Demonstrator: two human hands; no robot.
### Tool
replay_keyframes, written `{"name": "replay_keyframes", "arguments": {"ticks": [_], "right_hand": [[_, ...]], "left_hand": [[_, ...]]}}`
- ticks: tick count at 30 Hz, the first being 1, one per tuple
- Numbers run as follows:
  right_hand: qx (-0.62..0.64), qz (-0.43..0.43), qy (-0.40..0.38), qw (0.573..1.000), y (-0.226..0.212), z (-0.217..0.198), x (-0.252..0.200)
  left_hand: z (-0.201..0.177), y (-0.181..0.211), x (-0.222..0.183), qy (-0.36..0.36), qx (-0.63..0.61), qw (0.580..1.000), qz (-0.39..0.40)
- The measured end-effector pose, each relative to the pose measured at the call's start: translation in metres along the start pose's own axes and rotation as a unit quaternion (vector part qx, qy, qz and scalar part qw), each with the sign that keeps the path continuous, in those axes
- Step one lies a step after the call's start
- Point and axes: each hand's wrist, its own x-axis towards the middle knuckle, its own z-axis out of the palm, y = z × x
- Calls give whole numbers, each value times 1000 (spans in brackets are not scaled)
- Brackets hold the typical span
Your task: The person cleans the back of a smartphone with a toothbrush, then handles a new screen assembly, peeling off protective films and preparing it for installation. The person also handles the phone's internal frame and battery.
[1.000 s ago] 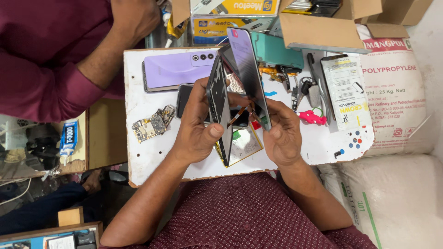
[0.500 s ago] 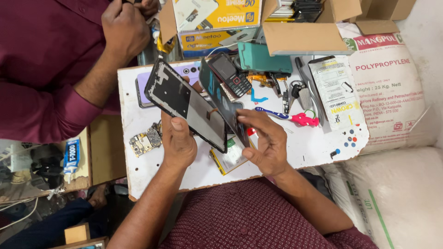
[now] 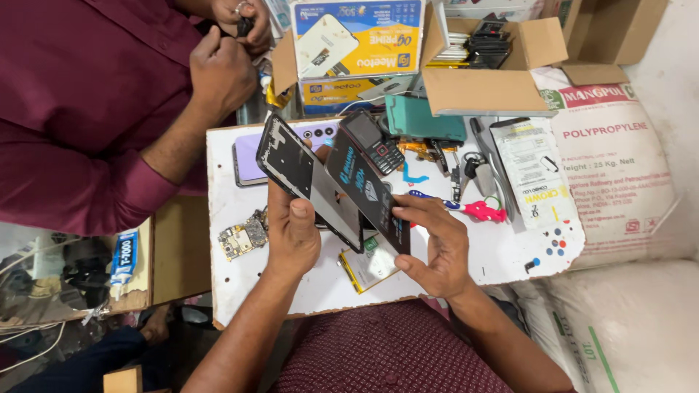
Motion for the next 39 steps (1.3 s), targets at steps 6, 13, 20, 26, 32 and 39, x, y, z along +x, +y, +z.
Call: {"name": "replay_keyframes", "arguments": {"ticks": [6, 13, 20, 26, 32, 39], "right_hand": [[-29, -14, -4, 999, 0, 4, 5], [21, 10, -31, 999, -5, 13, 8], [105, 40, -45, 993, 1, 21, 8], [151, 58, -47, 986, 5, 21, 9], [108, 51, -49, 992, 4, 23, 10], [60, 38, -57, 996, 4, 24, 10]], "left_hand": [[2, 1, 1, -1, 18, 1000, -3], [12, 12, 6, -47, 2, 999, 5], [19, 10, 8, -69, -83, 994, -30], [16, 4, 6, -44, -47, 998, -29], [19, 3, 5, -44, -54, 997, -34], [16, 2, 3, -64, -103, 992, -28]]}}
